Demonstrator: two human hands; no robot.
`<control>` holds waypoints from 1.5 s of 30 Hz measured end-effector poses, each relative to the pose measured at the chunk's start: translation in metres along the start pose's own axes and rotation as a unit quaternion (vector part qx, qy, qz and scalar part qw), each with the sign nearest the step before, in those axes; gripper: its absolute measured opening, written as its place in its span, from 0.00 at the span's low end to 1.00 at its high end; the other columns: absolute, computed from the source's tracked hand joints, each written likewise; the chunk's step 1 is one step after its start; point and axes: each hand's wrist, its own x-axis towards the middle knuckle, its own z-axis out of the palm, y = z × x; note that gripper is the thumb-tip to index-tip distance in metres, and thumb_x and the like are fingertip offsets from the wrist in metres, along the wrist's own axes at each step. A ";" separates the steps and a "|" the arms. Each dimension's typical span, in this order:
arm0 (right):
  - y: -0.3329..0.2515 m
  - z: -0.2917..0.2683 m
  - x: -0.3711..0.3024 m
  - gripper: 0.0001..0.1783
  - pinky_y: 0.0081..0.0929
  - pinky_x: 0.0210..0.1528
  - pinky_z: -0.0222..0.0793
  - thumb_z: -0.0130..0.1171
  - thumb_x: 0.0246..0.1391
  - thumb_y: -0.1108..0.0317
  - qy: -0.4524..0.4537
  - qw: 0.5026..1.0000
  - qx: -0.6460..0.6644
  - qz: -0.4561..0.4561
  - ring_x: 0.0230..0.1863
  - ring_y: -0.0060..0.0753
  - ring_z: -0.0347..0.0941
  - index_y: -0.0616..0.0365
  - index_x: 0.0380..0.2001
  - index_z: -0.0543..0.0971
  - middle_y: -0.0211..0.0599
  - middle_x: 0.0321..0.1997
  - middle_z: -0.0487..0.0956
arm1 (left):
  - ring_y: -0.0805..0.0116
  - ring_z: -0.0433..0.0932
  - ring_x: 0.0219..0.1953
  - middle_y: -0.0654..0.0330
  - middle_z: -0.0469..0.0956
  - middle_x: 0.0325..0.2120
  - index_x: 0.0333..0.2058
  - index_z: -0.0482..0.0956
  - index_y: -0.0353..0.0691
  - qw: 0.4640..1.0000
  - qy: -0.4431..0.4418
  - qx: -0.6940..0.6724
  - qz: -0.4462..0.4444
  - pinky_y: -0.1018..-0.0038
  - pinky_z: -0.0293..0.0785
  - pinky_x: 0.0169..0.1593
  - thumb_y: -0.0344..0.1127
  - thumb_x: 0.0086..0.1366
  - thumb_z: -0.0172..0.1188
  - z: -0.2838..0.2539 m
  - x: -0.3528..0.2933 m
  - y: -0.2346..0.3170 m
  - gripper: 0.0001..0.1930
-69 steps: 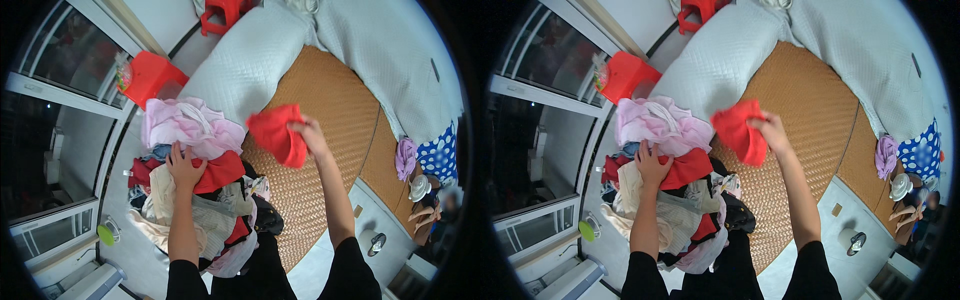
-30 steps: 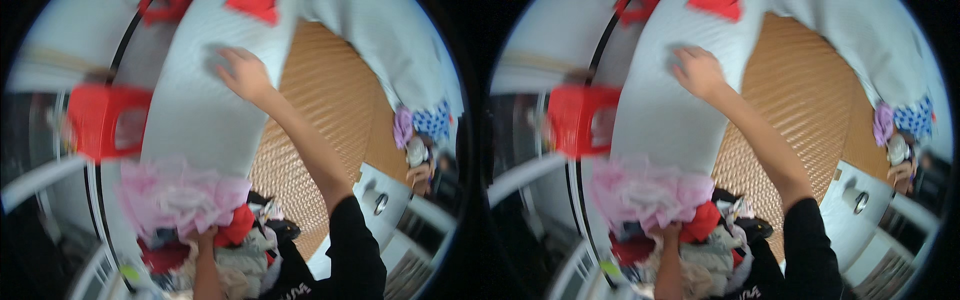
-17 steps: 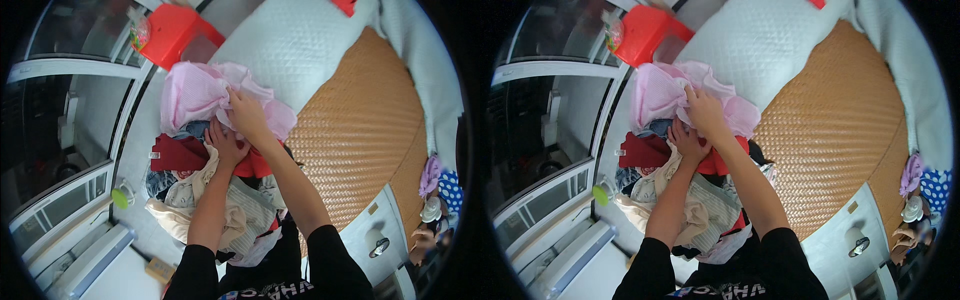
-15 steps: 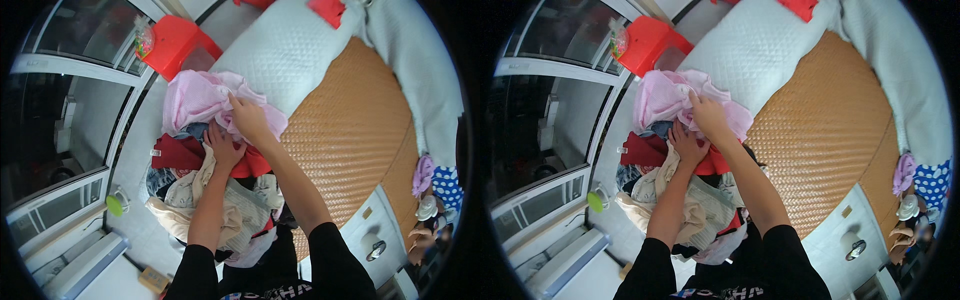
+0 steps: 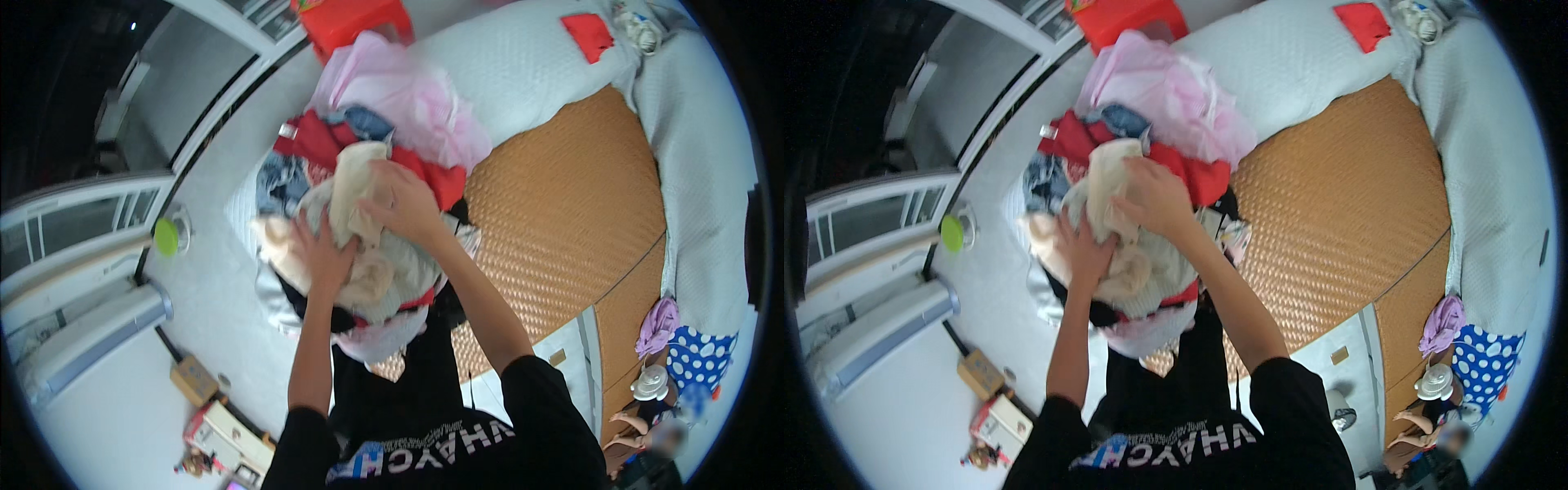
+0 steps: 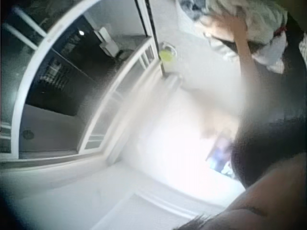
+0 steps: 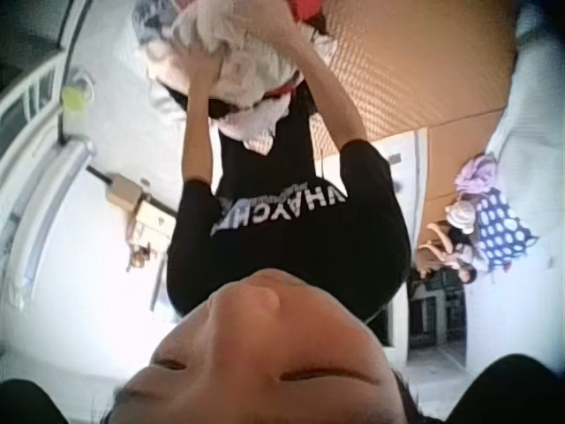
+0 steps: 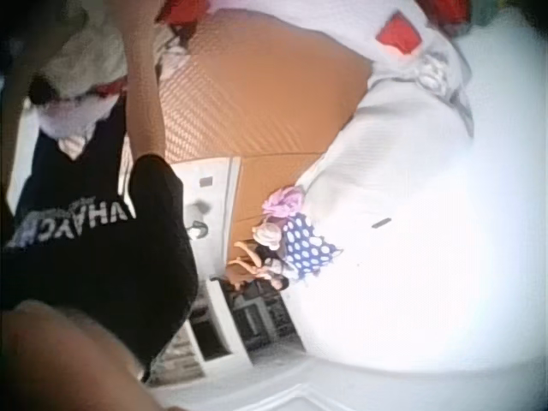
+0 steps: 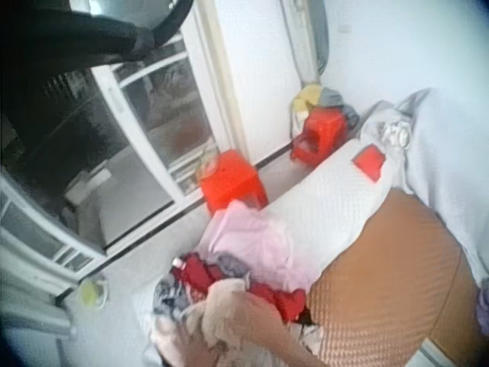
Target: The person folds several pieces of clothing from a pile on a bed, including a red shirt, a beige long-sleeved top, a striped shirt, and a light blue patterned shirt. Each item is unfolded, smoothed, folded neatly, and placed on the bed.
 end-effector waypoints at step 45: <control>-0.235 -0.158 -0.147 0.34 0.34 0.48 0.69 0.40 0.61 0.38 0.362 0.801 0.470 0.079 0.43 0.31 0.73 0.58 0.54 0.67 0.36 0.46 0.74 | 0.74 0.80 0.38 0.56 0.81 0.38 0.45 0.80 0.36 0.763 0.114 -0.348 0.533 0.78 0.76 0.41 0.39 0.55 0.69 -0.452 -0.023 0.156 0.20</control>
